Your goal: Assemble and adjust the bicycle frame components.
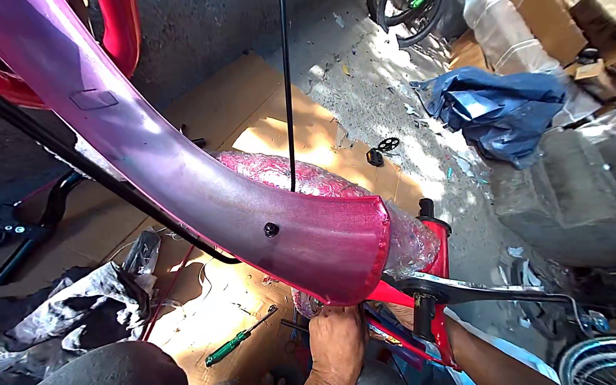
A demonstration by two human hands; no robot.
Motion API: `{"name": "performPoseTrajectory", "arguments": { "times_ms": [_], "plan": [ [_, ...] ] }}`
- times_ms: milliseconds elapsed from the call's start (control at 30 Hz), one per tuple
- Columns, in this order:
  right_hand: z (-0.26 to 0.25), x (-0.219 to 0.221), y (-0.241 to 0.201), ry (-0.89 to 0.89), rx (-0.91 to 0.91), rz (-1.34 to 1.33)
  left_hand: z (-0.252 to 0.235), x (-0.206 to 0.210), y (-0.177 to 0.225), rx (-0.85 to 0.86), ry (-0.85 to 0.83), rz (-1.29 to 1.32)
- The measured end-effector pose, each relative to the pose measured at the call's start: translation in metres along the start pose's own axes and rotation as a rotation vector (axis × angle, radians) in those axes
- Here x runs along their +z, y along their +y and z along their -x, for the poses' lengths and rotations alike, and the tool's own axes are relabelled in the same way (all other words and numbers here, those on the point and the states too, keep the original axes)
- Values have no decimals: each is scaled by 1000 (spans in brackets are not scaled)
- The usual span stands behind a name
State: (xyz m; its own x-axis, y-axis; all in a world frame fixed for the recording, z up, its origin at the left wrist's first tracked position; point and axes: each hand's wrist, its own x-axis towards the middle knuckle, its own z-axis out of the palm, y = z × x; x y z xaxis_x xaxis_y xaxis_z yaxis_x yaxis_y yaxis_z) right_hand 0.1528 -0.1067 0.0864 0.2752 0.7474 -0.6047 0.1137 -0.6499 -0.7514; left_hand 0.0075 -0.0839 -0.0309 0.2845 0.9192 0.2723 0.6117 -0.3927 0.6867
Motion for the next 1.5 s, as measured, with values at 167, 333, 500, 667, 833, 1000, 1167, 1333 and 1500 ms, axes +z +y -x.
{"name": "performPoseTrajectory", "arguments": {
  "times_ms": [167,333,500,667,833,1000,1167,1333,1500],
  "plan": [
    [-3,1,-2,92,89,242,-4,-9,-4,17,-45,17],
    [-3,13,-20,67,59,21,-6,-16,-10,-26,-157,142],
    [-24,4,0,-26,87,-179,2,-47,-29,-232,-363,536],
    [14,-24,14,90,-146,17,8,-104,-35,-901,-415,1126],
    [98,-6,31,649,-633,292,14,-135,-38,-1003,-488,1256],
    [121,61,16,584,-827,427,10,-157,-8,-920,-572,1321],
    [92,110,3,477,-887,814,12,-171,14,-744,-499,1283],
    [74,126,9,478,-912,868,10,-174,-4,-870,-378,1403],
    [68,128,15,372,-767,709,3,-130,-34,-815,-241,1439]
  ]
}}
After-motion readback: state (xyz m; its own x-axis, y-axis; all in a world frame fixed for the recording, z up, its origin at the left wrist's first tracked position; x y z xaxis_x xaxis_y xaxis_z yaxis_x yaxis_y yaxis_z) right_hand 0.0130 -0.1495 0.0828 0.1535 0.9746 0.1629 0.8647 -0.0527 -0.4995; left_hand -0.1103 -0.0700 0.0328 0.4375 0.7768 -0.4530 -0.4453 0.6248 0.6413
